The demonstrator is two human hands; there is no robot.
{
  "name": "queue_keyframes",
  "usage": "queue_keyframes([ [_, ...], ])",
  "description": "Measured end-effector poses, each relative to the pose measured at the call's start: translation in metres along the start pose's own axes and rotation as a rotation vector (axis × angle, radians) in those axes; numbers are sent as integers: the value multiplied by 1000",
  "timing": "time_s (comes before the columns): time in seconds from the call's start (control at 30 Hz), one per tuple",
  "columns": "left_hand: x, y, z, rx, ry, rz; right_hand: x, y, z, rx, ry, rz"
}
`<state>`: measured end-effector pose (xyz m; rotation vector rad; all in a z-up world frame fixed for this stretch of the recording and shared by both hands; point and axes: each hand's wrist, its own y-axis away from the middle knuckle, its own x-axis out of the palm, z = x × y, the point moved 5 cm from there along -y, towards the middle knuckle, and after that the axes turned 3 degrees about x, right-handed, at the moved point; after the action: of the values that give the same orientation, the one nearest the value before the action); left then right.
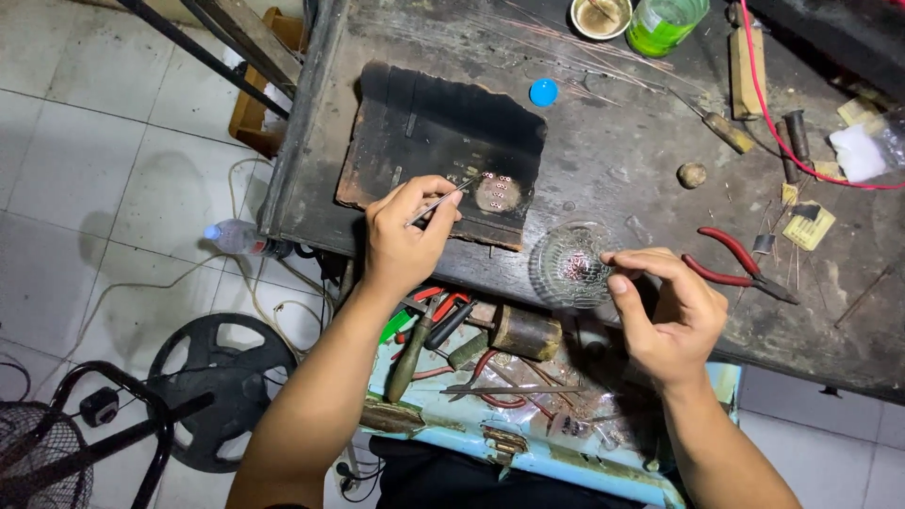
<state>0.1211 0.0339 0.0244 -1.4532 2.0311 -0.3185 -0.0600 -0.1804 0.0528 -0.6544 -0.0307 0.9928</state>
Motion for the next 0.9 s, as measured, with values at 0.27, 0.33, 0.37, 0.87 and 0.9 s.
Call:
queue_keyframes([
  [0.27, -1, -1, -1, 7, 17, 9, -1, 0, 0, -10, -7, 7],
  [0.33, 0, 0, -1, 10, 17, 10, -1, 2, -1, -6, -8, 8],
  [0.37, 0, 0, 0, 14, 22, 8, -1, 3, -2, -4, -10, 12],
  [0.87, -1, 0, 0, 26, 31, 11, 1, 3, 0, -9, 4, 23],
  [0.9, -1, 0, 0, 24, 33, 14, 1, 3, 0, -15, 5, 24],
])
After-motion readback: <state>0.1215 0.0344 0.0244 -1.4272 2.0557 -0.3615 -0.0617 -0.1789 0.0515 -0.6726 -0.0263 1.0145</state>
